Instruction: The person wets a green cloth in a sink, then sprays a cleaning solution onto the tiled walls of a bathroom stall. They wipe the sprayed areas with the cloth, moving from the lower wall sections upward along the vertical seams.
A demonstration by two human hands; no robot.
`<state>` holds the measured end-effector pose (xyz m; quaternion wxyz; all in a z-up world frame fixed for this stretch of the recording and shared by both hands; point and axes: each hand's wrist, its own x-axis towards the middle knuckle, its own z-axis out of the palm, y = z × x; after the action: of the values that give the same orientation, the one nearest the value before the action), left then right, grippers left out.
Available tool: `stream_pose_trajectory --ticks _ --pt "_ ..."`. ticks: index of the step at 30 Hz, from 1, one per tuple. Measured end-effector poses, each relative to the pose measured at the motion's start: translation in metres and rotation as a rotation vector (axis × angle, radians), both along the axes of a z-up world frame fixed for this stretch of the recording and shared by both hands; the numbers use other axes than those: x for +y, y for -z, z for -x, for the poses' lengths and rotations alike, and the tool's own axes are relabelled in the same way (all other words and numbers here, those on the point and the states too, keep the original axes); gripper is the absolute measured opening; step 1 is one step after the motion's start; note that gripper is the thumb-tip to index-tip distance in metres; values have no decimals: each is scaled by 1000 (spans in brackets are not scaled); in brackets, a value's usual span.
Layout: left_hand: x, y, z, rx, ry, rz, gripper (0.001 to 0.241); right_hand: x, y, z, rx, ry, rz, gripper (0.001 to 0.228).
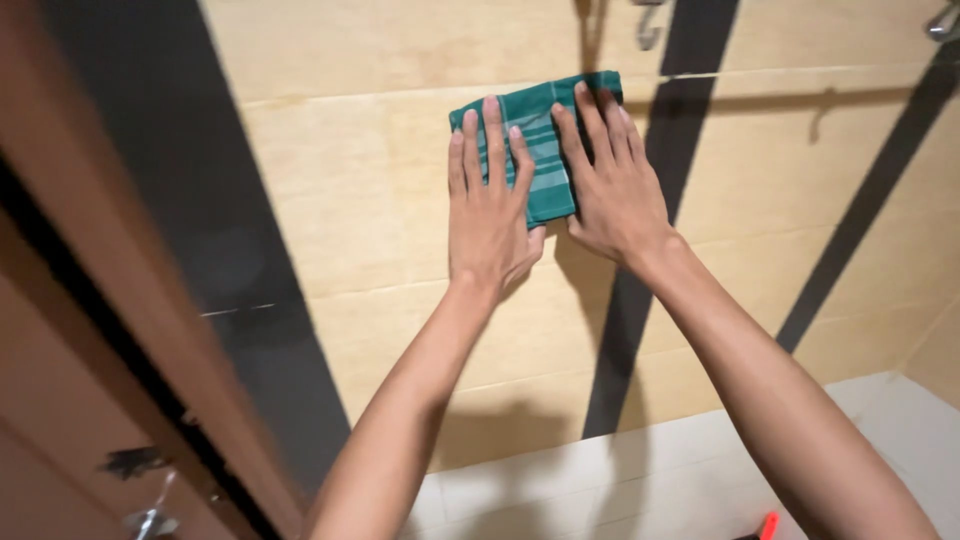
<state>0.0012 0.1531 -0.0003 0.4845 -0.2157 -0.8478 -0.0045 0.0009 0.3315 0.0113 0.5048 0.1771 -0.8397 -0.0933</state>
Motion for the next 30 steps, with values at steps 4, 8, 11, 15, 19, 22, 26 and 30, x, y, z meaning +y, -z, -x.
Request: stream_pose_trajectory --ticks 4,8,11,15,19,22,26,30 --pt "58 1 11 73 -3 10 104 53 -5 -6 -43 91 5 99" --pt "114 -4 13 10 8 23 109 108 -6 -5 -36 83 30 100" --pt "152 -1 19 13 -4 42 112 146 1 -1 -37 68 49 101" --pt "186 4 13 -41 56 36 115 179 15 -5 -60 79 83 107" --pt "197 32 20 19 11 58 116 197 51 5 -41 10 108 106" --pt "195 58 15 -6 56 32 118 197 84 9 -60 -38 124 108" --pt "177 83 6 -55 -65 135 119 180 119 12 -104 -26 135 107" --pt "154 99 3 -101 -110 165 117 158 136 12 -184 -19 107 109"
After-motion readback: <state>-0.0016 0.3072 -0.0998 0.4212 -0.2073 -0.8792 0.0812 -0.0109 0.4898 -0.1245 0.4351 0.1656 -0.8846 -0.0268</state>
